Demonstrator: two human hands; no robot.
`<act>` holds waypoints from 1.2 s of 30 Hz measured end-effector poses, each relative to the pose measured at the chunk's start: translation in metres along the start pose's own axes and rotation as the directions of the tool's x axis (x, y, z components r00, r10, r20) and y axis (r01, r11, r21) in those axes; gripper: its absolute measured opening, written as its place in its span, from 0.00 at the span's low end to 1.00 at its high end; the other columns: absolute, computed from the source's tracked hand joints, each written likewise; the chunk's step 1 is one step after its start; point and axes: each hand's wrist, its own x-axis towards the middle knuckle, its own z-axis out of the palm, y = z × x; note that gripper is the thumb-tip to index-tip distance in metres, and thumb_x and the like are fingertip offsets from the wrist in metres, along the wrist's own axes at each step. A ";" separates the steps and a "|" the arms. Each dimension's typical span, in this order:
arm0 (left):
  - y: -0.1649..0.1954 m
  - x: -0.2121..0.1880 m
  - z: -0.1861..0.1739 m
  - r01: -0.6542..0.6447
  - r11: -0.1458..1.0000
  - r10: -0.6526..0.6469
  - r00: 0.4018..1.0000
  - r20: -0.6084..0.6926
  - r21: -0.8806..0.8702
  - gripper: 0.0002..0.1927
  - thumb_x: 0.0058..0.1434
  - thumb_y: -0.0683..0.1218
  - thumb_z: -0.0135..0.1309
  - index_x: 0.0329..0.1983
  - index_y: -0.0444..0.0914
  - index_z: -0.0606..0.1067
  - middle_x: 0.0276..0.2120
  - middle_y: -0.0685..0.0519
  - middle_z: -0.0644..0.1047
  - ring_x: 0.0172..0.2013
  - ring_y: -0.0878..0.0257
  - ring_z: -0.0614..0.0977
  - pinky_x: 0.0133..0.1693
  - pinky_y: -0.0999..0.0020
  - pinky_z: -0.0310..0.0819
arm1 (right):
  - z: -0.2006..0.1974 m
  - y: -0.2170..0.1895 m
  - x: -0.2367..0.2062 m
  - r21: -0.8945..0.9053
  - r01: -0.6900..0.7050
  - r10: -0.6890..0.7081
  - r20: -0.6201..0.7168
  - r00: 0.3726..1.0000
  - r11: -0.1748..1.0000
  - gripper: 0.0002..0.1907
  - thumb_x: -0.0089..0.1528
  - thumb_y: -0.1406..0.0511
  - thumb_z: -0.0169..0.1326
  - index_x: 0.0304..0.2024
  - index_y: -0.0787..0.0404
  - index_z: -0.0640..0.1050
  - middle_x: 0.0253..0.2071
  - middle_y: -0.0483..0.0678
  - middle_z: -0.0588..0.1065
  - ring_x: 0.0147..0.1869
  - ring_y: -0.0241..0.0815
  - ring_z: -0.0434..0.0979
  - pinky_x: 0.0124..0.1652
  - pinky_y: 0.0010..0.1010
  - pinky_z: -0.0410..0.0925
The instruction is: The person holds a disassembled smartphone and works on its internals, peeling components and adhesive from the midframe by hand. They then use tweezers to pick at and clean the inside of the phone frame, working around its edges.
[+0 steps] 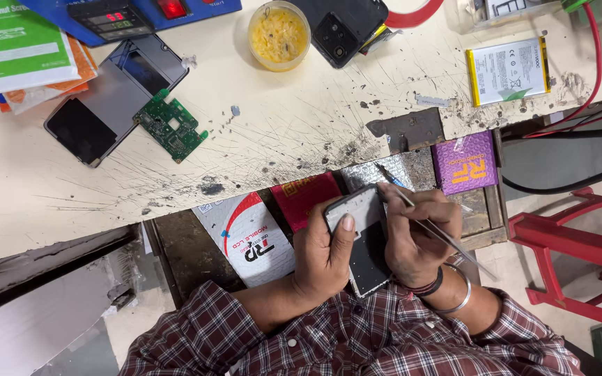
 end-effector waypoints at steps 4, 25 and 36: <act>0.001 0.000 -0.001 -0.041 0.998 0.040 0.999 0.010 0.045 0.12 0.77 0.46 0.46 0.56 0.32 0.70 0.32 0.52 0.80 0.31 0.68 0.82 0.34 0.72 0.76 | -0.001 0.000 0.002 -0.041 0.008 -0.008 0.008 1.000 0.999 0.13 0.66 0.81 0.52 0.44 0.66 0.64 0.41 0.55 0.72 0.49 0.49 0.82 0.51 0.37 0.79; -0.003 0.004 -0.006 -0.077 0.996 0.074 0.994 -0.079 -0.038 0.14 0.79 0.47 0.44 0.58 0.31 0.68 0.36 0.52 0.78 0.35 0.69 0.79 0.37 0.73 0.76 | -0.017 -0.018 0.006 -0.266 0.139 -0.083 0.211 0.974 0.954 0.12 0.61 0.80 0.59 0.37 0.66 0.69 0.35 0.55 0.76 0.43 0.49 0.86 0.39 0.27 0.77; -0.001 0.014 -0.014 -0.145 0.988 0.135 0.977 -0.163 -0.047 0.13 0.79 0.47 0.42 0.58 0.32 0.66 0.36 0.54 0.77 0.34 0.71 0.77 0.36 0.76 0.74 | -0.018 -0.018 0.008 -0.142 0.194 -0.156 0.246 0.957 0.971 0.10 0.62 0.80 0.57 0.39 0.68 0.69 0.38 0.57 0.75 0.46 0.50 0.85 0.44 0.35 0.80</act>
